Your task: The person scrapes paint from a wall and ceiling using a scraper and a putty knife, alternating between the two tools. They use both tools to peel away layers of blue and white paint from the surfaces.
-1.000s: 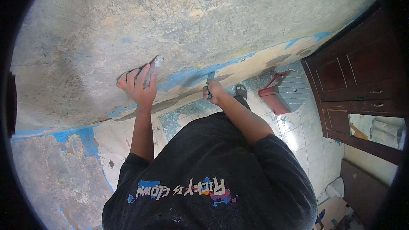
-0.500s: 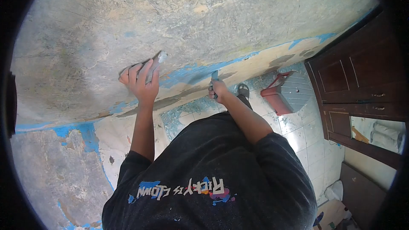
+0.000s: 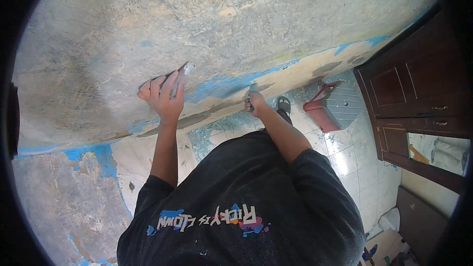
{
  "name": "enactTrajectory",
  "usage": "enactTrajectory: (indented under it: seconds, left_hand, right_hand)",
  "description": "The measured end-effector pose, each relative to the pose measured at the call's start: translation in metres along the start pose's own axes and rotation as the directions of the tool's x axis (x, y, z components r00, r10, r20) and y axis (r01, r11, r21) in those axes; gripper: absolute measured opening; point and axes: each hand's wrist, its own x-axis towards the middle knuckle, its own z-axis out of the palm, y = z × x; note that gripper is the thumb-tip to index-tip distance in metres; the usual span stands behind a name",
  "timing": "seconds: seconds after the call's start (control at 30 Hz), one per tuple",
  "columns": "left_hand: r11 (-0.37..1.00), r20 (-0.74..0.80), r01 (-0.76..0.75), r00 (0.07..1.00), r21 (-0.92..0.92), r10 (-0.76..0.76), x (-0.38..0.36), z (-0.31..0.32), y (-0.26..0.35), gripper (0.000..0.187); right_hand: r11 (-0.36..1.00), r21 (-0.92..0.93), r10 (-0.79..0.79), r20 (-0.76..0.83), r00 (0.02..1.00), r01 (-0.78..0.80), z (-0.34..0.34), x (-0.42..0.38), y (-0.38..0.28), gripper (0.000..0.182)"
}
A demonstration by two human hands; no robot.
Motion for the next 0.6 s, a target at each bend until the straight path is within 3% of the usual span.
enactTrajectory:
  seconds: [0.1, 0.2, 0.3, 0.4, 0.6]
  left_hand:
    - [1.000, 0.000, 0.015, 1.000, -0.010, -0.015, -0.003, 0.006, -0.008, 0.028]
    - [0.999, 0.005, 0.034, 0.999, -0.019, -0.034, -0.006, 0.005, -0.006, 0.026]
    - [0.999, -0.005, 0.038, 0.999, -0.014, -0.038, -0.004, 0.007, -0.003, 0.025]
    - [1.000, -0.007, 0.026, 1.000, -0.010, -0.026, -0.005, 0.008, -0.007, 0.025]
    - [0.999, 0.010, 0.043, 0.999, -0.020, -0.043, -0.006, 0.009, -0.004, 0.025]
  right_hand:
    - [0.995, 0.087, -0.055, 0.115, 0.992, 0.046, 0.006, -0.017, 0.001, 0.016]
    - [0.988, -0.088, -0.120, 0.077, 0.990, 0.126, 0.018, -0.044, 0.004, 0.015]
    - [0.998, -0.028, -0.049, 0.002, 0.999, 0.049, 0.001, -0.006, 0.002, 0.017]
    - [0.988, 0.129, 0.067, 0.114, 0.991, -0.081, -0.001, -0.003, -0.005, 0.020]
    - [0.989, 0.112, 0.079, 0.108, 0.991, -0.091, -0.006, 0.012, -0.003, 0.023]
